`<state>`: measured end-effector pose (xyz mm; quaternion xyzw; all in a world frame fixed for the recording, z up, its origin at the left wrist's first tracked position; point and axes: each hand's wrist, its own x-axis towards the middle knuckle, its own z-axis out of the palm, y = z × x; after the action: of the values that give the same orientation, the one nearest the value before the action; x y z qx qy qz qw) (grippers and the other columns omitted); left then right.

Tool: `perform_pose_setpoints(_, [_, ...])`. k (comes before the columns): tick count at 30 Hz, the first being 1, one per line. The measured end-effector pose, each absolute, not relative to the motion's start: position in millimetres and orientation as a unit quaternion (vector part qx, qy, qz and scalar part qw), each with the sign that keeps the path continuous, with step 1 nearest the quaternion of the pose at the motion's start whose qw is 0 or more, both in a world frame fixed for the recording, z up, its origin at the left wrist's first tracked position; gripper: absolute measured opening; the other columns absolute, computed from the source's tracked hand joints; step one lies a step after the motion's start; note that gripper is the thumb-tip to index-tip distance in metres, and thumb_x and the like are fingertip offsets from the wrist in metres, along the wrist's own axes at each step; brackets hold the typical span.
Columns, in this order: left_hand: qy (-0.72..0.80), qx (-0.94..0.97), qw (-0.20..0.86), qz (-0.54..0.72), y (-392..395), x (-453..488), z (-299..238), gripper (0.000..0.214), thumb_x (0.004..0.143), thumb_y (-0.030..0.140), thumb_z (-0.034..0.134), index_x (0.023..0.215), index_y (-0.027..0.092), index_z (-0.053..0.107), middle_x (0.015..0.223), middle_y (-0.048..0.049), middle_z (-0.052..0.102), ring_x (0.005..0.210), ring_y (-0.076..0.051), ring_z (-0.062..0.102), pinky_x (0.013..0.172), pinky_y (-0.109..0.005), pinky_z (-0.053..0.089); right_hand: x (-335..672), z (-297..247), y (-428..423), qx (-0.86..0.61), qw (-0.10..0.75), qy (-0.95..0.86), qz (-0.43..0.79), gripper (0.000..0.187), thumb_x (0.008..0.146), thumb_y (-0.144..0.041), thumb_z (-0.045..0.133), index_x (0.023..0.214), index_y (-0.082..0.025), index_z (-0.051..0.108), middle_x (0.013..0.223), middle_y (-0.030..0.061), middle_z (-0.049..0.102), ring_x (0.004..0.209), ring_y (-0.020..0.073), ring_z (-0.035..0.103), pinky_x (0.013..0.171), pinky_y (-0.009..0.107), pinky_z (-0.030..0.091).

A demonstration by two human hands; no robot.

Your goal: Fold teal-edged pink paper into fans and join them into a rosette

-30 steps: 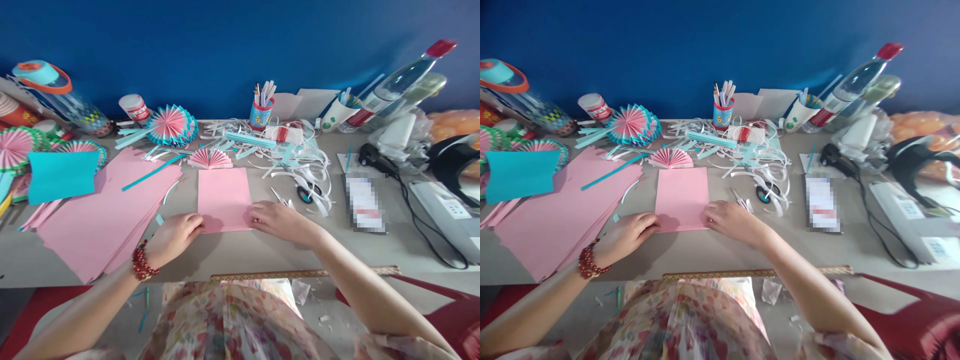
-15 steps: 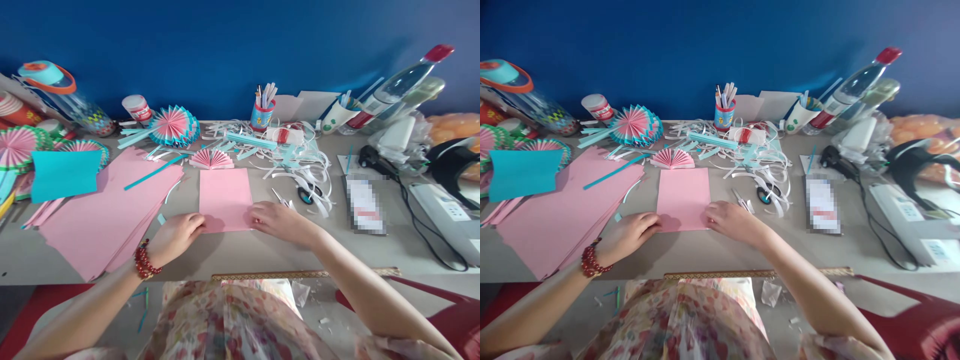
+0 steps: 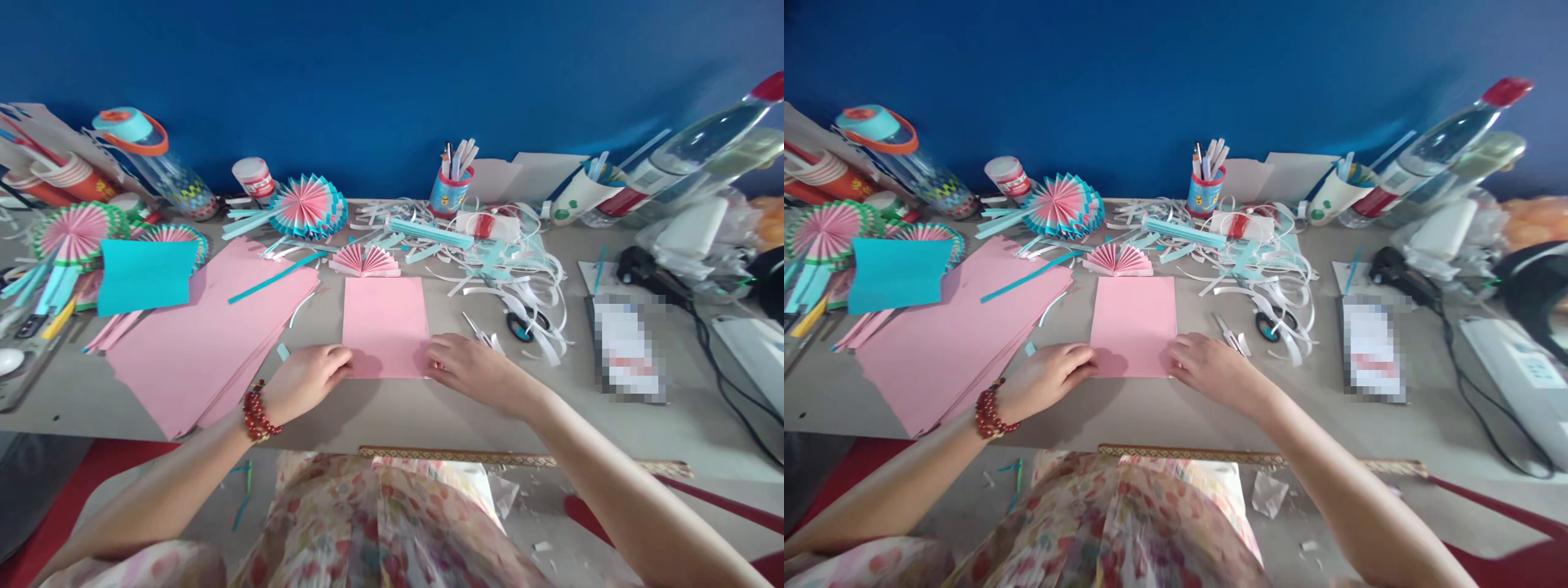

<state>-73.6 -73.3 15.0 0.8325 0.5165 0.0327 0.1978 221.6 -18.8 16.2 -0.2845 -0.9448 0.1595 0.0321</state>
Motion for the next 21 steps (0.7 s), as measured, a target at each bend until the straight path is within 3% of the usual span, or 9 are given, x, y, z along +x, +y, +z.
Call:
perform_pose_setpoints(15, [0.506, 0.842, 0.180, 0.053, -78, -75, 10, 0.012, 0.099, 0.025, 0.048, 0.094, 0.020, 0.057, 0.090, -0.0008, 0.067, 0.081, -0.018, 0.065, 0.068, -0.028, 0.044, 221, 17, -19, -0.307, 0.028, -0.930, 0.202, 0.018, 0.100, -0.026, 0.047, 0.094, -0.018, 0.061, 0.094, 0.0083, 0.067, 0.087, 0.0211, 0.062, 0.073, 0.030, 0.041])
perform_pose_setpoints(21, [0.491, 0.854, 0.154, 0.071, -83, -76, 5, 0.020, 0.099, 0.020, 0.043, 0.109, 0.020, 0.060, 0.102, -0.0041, 0.062, 0.086, -0.017, 0.063, 0.074, -0.029, 0.050, 221, 15, -21, -0.309, 0.029, -0.930, 0.199, 0.017, 0.099, -0.026, 0.048, 0.092, -0.017, 0.061, 0.092, 0.0076, 0.066, 0.085, 0.0207, 0.061, 0.073, 0.030, 0.041])
